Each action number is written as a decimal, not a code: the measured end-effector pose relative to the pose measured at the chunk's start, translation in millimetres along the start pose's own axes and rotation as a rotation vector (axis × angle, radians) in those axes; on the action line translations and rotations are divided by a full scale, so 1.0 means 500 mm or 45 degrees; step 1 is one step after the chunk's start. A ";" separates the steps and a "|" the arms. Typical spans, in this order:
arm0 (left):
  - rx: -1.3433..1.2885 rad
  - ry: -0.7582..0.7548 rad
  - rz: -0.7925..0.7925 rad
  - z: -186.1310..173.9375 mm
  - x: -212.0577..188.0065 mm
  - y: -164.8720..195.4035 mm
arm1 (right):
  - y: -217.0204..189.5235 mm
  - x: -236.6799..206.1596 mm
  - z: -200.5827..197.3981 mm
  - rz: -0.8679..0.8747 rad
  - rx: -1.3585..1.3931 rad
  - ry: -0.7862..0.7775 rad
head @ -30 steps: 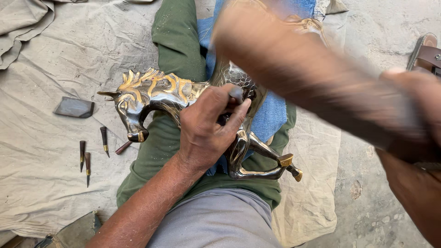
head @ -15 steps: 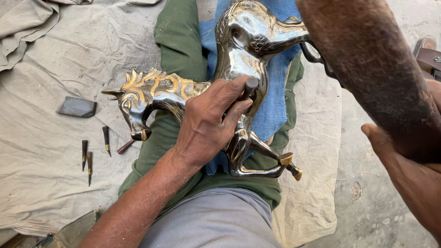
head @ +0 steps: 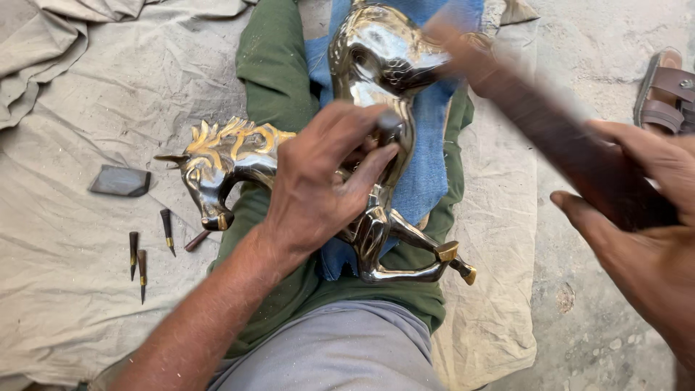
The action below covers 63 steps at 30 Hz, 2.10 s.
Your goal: The person sits on the ground with a brass horse figurine resting on their lap over a cloth. They hold a punch against the figurine's body and strike it with a wooden mallet, repositioning the punch repeatedly to work the surface of the sculpture.
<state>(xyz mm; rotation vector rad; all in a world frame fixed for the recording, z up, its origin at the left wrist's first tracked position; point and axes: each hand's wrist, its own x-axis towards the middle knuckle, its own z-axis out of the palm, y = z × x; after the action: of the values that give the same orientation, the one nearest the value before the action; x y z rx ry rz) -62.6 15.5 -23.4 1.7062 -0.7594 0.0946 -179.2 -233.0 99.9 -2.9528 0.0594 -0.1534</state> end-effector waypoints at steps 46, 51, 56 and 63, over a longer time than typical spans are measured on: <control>-0.082 -0.645 0.289 -0.157 0.156 -0.010 | -0.095 -0.282 0.272 0.969 1.328 0.450; 0.219 -0.342 0.016 -0.275 0.075 -0.078 | -0.093 -0.252 0.304 1.041 1.537 0.515; 0.006 -0.211 -0.207 -0.280 -0.013 -0.121 | -0.097 -0.212 0.333 1.038 1.559 0.526; 0.052 -0.192 -0.146 -0.262 -0.010 -0.060 | -0.130 -0.216 0.310 1.215 1.278 0.338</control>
<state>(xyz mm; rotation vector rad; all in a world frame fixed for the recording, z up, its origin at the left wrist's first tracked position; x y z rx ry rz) -7.5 137.8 -12.5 1.8069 -0.7731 -0.0991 -267.8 -135.6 -50.1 -1.6572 1.0391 -0.3063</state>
